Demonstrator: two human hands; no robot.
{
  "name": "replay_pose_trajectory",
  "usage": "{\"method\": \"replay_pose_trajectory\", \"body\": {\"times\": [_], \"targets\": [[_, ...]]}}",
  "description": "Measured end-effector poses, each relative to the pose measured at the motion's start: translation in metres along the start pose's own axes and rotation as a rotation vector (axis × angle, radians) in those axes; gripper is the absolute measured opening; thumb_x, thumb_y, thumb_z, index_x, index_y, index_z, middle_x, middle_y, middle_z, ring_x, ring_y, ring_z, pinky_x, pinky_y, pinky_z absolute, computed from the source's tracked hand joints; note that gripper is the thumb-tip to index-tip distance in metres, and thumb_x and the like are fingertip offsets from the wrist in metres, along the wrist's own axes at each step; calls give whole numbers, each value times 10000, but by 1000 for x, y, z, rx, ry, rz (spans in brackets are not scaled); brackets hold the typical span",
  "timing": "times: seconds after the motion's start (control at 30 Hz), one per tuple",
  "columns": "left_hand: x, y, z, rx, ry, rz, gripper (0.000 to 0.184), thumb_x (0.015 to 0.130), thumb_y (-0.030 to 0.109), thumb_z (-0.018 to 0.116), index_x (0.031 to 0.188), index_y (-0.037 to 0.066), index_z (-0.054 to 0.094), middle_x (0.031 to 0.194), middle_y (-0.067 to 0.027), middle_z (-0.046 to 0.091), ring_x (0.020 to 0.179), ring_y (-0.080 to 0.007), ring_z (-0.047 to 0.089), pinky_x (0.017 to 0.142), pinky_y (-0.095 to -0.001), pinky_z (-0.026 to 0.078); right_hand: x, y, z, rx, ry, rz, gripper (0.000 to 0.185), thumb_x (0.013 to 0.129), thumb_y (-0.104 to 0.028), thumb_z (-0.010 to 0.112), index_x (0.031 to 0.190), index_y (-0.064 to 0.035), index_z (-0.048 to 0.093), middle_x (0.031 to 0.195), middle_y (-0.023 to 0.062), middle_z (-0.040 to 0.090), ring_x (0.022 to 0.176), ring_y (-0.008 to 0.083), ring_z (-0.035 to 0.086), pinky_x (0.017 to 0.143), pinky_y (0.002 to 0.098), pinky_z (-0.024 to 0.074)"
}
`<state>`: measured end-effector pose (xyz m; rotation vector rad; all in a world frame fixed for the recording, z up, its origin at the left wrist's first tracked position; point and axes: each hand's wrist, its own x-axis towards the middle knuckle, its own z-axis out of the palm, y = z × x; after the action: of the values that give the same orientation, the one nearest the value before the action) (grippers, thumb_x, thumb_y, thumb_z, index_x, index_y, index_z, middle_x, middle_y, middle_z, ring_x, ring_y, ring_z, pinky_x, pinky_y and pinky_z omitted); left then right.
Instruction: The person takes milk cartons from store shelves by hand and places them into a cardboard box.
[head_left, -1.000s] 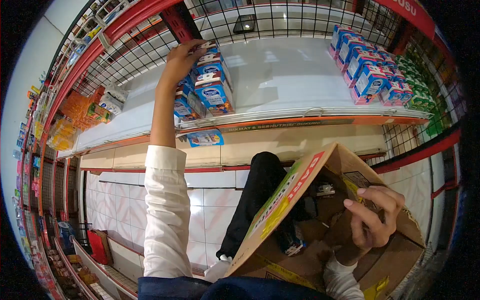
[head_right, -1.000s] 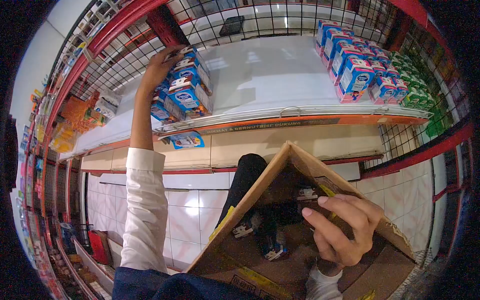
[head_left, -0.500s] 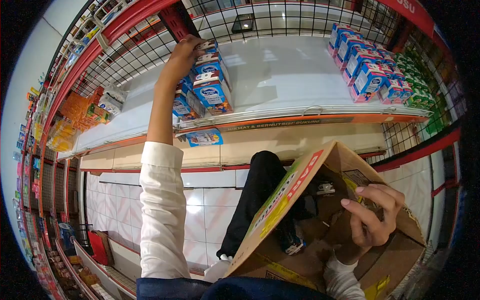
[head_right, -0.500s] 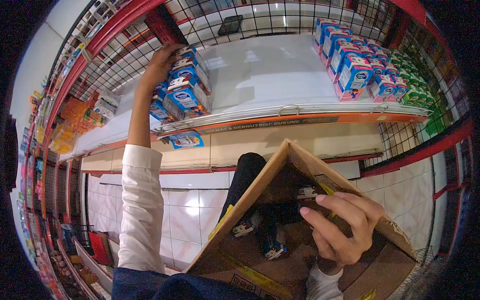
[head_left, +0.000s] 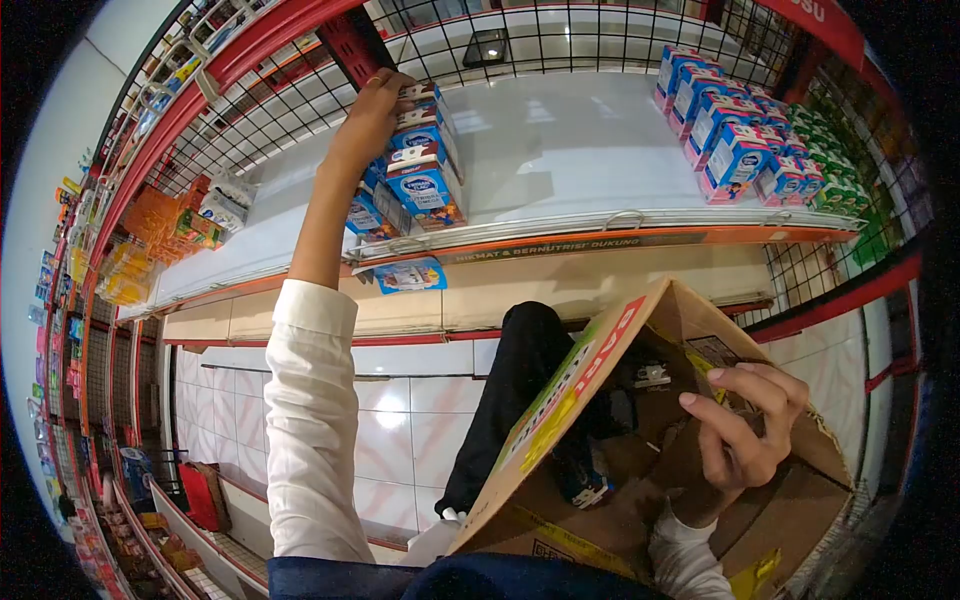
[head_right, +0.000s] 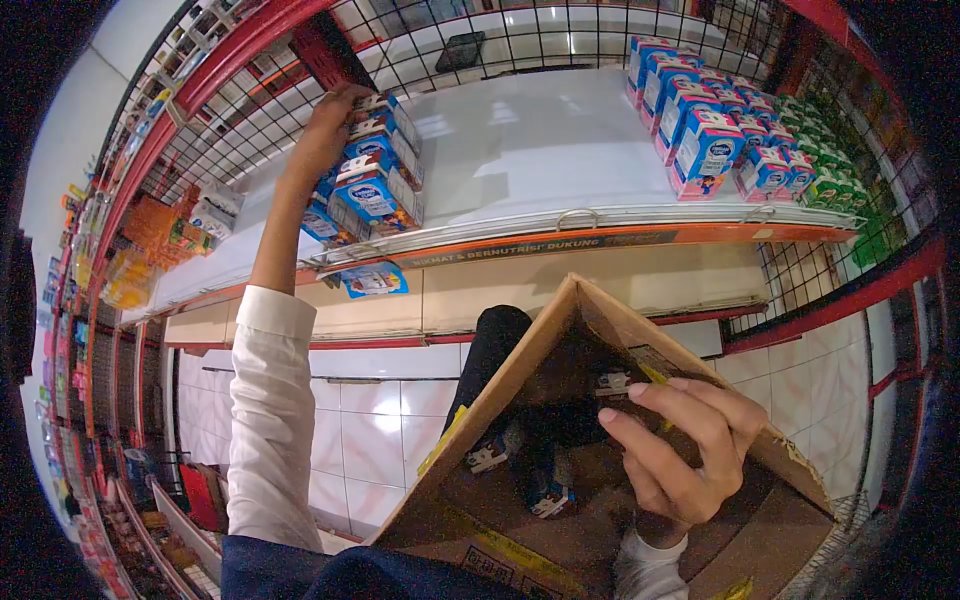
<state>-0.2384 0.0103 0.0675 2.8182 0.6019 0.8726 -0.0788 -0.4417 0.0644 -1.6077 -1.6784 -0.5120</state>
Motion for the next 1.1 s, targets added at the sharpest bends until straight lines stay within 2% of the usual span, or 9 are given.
{"method": "replay_pose_trajectory", "body": {"times": [0.1, 0.2, 0.27, 0.47, 1.1], "targets": [[0, 9, -3, -2, 12, 39, 464, 695, -146, 433, 1111, 26, 546, 1091, -190, 562, 1030, -373, 526, 905, -396, 417, -2, 1, 2, -3, 19, 0, 306, 578, -45, 597, 849, -113, 721, 911, 77, 623, 838, 259, 527, 761, 350, 455], [0, 10, -4, 41, -19, -10, 475, 691, -149, 412, 1115, 21, 545, 1102, -191, 564, 1016, -368, 534, 901, -396, 424, -2, 1, 2, -5, 22, -5, 301, 581, -59, 599, 849, -115, 722, 906, 78, 624, 835, 256, 529, 762, 355, 457], [2, 3, -3, -28, -3, 75, 440, 726, -128, 441, 1125, 26, 545, 1108, -184, 570, 1015, -365, 541, 903, -396, 429, -2, 0, 2, -6, 20, -1, 295, 587, -58, 596, 848, -115, 722, 909, 77, 624, 834, 256, 530, 761, 356, 457], [4, 3, -2, 54, -7, 42, 323, 810, -21, 526, 1127, 24, 564, 1104, -168, 594, 1052, -354, 547, 915, -385, 429, -1, 1, 2, -7, 7, -6, 299, 586, -55, 599, 850, -117, 725, 907, 76, 623, 837, 255, 530, 758, 355, 459], [5, 0, -1, -88, -26, -1, 299, 865, 62, 546, 1162, 64, 578, 1150, -139, 603, 1092, -300, 566, 921, -359, 433, 0, -2, 2, -32, -7, 0, 344, 561, -16, 607, 862, -127, 732, 920, 65, 633, 864, 239, 516, 757, 340, 467]]}}
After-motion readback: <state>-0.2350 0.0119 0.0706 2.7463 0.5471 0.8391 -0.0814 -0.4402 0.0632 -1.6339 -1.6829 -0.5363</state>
